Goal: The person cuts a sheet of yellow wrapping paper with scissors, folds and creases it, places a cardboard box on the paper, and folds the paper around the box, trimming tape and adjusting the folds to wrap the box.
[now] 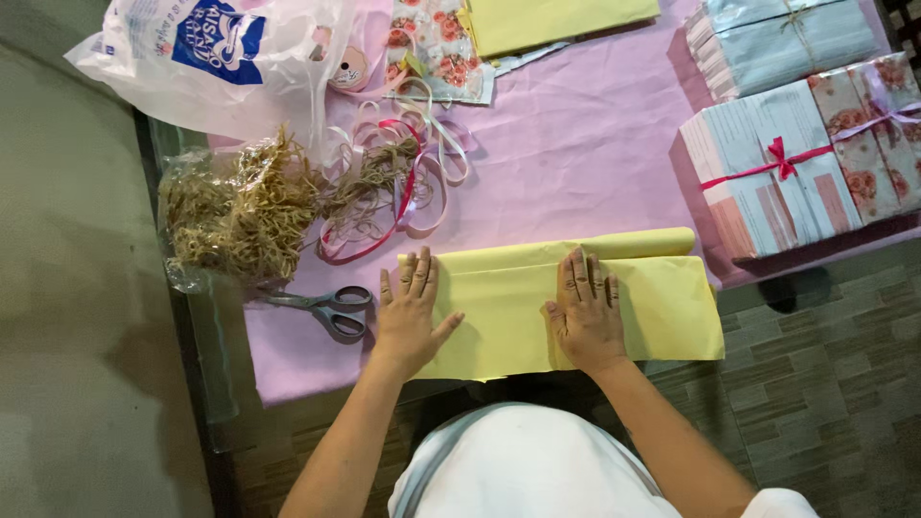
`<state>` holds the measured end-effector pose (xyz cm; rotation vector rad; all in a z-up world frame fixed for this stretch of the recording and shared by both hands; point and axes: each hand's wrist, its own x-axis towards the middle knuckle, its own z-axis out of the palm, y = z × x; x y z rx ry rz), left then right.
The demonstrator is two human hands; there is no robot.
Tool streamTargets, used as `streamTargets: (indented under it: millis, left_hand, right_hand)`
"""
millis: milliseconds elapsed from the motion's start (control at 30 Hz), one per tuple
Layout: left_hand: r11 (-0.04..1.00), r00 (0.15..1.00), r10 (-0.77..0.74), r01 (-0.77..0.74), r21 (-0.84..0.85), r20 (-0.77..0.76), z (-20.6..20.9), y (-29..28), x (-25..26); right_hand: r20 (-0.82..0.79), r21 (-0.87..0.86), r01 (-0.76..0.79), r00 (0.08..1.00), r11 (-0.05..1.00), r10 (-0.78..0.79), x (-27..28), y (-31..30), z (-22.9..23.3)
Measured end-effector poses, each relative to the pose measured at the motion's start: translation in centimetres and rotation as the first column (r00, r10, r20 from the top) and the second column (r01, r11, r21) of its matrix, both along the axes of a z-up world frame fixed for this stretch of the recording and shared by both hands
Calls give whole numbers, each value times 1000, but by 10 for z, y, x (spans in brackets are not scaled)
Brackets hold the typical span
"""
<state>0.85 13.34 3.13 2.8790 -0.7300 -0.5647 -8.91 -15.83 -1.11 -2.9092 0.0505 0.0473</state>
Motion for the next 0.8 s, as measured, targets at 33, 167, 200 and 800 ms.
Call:
streamTargets:
  millis: [33,167,200,800]
  left_hand:
    - [999,999,19,-18,-29,26,-7,1,-2]
    - [951,987,157,-162,-263,-39,-37,1,-7]
    - [914,975,198,-222,-341,-103,-43,2,-8]
    - [919,987,91,-33,-393,131,40,72,-24]
  right_hand:
    - [4,-2,2,1000,1000,-2,0,0,-1]
    - [9,56,-1,1000,998,0,-2,-3,-3]
    - [19,74,2,1000,997,-3,-1,-2,-4]
    - [82,119,-312,949,943,304,-37,-90,92]
